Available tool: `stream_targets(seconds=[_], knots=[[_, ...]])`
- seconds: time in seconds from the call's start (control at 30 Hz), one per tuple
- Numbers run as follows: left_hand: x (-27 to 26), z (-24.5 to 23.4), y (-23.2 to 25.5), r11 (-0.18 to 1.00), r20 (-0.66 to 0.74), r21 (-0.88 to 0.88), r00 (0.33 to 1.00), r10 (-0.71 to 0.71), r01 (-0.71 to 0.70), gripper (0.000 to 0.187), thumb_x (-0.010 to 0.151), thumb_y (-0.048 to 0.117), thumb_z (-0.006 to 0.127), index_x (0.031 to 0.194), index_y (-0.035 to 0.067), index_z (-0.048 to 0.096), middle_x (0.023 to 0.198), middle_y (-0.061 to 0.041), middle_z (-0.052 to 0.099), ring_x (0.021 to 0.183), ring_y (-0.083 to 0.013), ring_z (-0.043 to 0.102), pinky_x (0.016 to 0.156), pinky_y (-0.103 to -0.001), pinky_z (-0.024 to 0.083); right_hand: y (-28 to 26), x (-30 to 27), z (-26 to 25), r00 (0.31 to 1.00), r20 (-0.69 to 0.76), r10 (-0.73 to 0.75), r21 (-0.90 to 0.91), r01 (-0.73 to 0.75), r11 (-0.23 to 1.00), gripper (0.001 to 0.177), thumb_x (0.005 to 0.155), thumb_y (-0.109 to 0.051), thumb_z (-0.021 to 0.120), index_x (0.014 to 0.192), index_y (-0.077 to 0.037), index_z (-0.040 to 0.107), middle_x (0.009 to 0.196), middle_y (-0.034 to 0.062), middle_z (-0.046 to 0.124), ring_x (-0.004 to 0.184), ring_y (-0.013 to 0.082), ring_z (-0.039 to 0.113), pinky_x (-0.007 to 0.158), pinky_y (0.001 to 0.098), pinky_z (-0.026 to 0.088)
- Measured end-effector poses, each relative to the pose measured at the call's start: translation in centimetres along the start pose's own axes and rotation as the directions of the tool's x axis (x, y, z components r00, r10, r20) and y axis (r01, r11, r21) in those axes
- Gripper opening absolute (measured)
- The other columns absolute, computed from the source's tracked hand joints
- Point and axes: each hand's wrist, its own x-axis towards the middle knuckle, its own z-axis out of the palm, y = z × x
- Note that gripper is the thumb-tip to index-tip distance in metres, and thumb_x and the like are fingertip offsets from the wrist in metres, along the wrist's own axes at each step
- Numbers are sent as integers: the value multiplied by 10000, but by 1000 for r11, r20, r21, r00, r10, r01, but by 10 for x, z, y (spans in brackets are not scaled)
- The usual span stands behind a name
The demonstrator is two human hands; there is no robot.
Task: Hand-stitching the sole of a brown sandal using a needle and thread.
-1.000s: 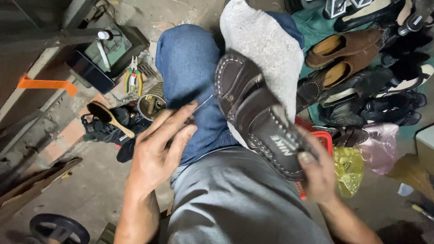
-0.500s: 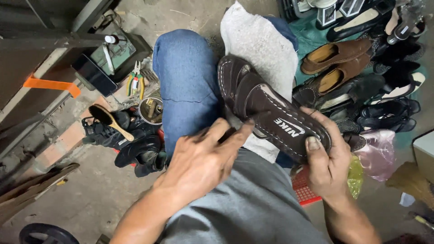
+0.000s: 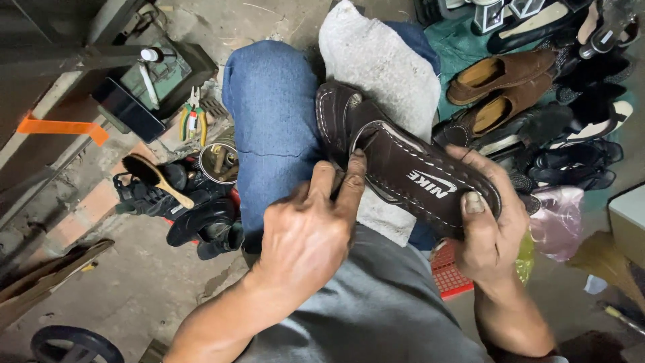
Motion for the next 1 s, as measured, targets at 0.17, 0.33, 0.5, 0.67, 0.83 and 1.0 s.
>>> stream_targets(seconds=[0.17,0.33,0.5,0.67,0.83,1.0], knots=[[4,2,-3,997,20,-77,1000,5,-3,523,786,-19,667,1306,-66,672,1042,-215,592,443,-150,509,279,-309,402,6,1,0,997,-10,79,101,-78,992,566,923,-167,389,1370,157,511,1210,246,637,974,244,595,929,297,454],[4,1,-4,996,53,-91,999,2,3,555,774,6,682,1326,-38,663,1057,-201,573,459,-179,544,297,-321,426,11,3,-1,998,-13,59,108,-58,992,557,929,-171,396,1363,155,518,1170,232,646,910,221,594,877,293,466],[4,4,-6,994,66,-107,998,8,-1,548,782,-2,678,1327,-50,658,1081,-213,576,448,-172,542,282,-309,430,10,7,-1,1000,-1,23,65,-22,998,556,930,-188,385,1336,165,526,1159,243,639,942,251,595,876,324,470],[4,14,-15,969,102,-244,995,-1,27,504,772,-61,678,1274,-37,709,989,-207,598,452,-234,609,257,-332,480,17,6,9,985,147,91,424,-146,894,686,824,-249,608,1382,124,468,1223,202,570,1044,280,636,963,394,594],[7,5,-28,945,178,-312,983,-49,104,444,864,79,658,1308,81,684,985,-144,663,398,-254,543,345,-393,462,7,-4,21,982,185,26,306,-83,949,610,887,8,592,1457,91,393,1393,235,585,1194,264,637,1057,357,535],[-2,4,-61,924,270,-359,962,-34,133,462,872,96,623,1326,153,681,938,-79,693,550,-298,596,503,-399,485,-19,7,28,954,296,48,113,-85,990,702,798,-48,608,1469,34,419,872,75,748,514,119,628,486,249,513]])
